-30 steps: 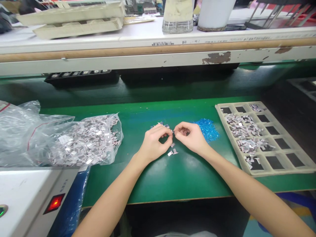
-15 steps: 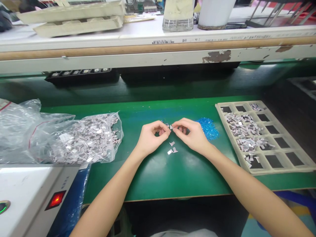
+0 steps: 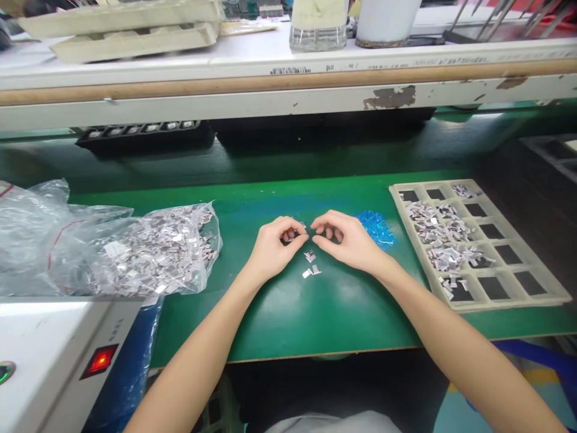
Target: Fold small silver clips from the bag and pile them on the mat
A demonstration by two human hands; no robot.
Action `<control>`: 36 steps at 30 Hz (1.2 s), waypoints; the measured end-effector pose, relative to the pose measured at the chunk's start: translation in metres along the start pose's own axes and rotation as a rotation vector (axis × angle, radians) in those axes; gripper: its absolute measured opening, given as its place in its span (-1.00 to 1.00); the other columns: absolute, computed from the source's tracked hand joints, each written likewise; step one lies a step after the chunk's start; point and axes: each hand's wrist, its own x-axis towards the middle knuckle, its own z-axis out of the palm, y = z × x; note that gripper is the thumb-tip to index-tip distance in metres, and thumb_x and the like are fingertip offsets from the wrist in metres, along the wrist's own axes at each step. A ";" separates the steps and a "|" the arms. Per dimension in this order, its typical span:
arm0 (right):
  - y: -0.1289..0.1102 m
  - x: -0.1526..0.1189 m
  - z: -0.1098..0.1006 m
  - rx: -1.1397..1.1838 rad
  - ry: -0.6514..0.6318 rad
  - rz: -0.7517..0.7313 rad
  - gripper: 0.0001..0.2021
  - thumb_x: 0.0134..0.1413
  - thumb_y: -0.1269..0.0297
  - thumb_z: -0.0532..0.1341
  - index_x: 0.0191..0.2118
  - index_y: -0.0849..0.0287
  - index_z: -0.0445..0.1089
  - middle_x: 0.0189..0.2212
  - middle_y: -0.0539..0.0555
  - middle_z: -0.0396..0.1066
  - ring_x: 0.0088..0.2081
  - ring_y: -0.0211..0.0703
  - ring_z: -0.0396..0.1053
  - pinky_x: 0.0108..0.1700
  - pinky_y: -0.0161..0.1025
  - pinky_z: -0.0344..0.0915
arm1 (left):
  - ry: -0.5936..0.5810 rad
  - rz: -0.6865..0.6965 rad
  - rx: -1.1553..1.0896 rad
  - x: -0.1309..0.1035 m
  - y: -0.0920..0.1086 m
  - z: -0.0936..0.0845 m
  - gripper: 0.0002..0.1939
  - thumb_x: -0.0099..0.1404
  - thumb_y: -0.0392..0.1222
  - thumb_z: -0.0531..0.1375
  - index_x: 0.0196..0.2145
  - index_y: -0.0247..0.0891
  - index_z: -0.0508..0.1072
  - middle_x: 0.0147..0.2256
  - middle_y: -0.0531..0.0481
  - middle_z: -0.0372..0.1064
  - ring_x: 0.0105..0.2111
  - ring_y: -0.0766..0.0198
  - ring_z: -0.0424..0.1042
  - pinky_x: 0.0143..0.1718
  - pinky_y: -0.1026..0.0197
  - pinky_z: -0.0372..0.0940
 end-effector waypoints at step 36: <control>0.017 0.005 -0.011 -0.227 0.336 0.118 -0.81 0.21 0.41 0.23 -0.13 0.09 0.57 -0.28 0.06 0.55 -0.21 -0.03 0.44 -0.11 -0.10 0.34 | 0.011 0.059 0.236 -0.001 -0.002 -0.009 -0.92 0.47 -0.20 0.19 -0.20 -0.18 0.49 -0.33 0.00 0.47 -0.34 0.19 0.41 -0.25 0.13 0.32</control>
